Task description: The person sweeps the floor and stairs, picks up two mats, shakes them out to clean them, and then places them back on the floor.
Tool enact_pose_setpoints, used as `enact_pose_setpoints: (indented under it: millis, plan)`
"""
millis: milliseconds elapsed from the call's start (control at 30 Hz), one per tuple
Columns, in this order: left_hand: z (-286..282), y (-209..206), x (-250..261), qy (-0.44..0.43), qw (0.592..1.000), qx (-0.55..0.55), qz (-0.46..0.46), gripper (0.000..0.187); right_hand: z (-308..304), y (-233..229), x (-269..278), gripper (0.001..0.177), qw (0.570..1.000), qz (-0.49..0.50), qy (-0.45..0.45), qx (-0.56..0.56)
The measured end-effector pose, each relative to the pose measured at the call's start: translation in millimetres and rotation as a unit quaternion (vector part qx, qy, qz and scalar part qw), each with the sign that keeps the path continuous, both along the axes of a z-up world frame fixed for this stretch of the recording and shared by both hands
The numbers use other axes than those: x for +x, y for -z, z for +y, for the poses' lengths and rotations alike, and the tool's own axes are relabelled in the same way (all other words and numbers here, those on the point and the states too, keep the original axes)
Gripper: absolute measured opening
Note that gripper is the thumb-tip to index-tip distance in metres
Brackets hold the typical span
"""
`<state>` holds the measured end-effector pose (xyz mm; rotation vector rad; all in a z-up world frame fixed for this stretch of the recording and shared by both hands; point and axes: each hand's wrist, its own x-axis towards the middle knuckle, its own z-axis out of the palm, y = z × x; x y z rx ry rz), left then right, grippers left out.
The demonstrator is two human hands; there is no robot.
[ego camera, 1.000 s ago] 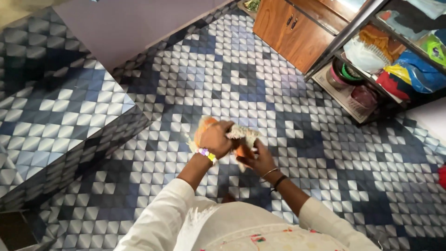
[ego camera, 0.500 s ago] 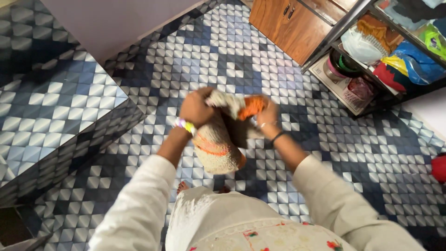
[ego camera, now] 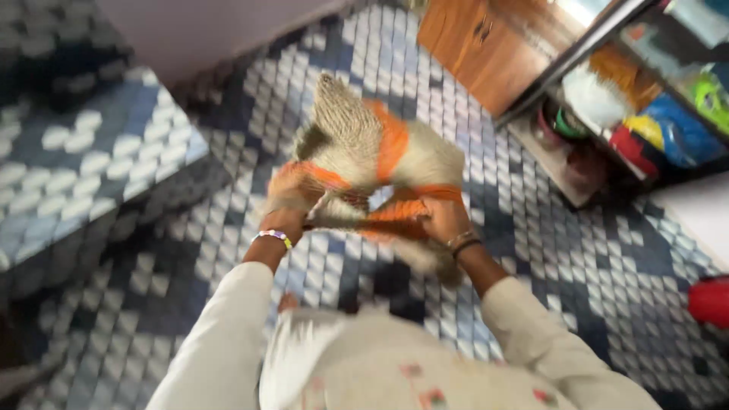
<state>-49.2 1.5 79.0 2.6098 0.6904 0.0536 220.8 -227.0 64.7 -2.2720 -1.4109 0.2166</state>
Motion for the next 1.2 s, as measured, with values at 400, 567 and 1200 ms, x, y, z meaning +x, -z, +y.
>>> enact_pose_setpoints:
  millis: [400,567,1200]
  plan:
    - [9.7,72.8,-7.0,-0.160,0.982,-0.099,-0.036,0.047,15.3,15.5,-14.9,0.038,0.984,0.144,0.024,0.104]
    - [-36.8,39.9,-48.7,-0.249,0.952,-0.178,0.006,0.043,51.5,-1.2,-100.6,0.058,0.947,0.305,-0.089,-0.035]
    - [25.4,-94.1,-360.7,-0.305,0.895,-0.134,-0.295,0.051,254.1,-50.8,-432.4,0.049,0.922,0.282,-0.233,0.124]
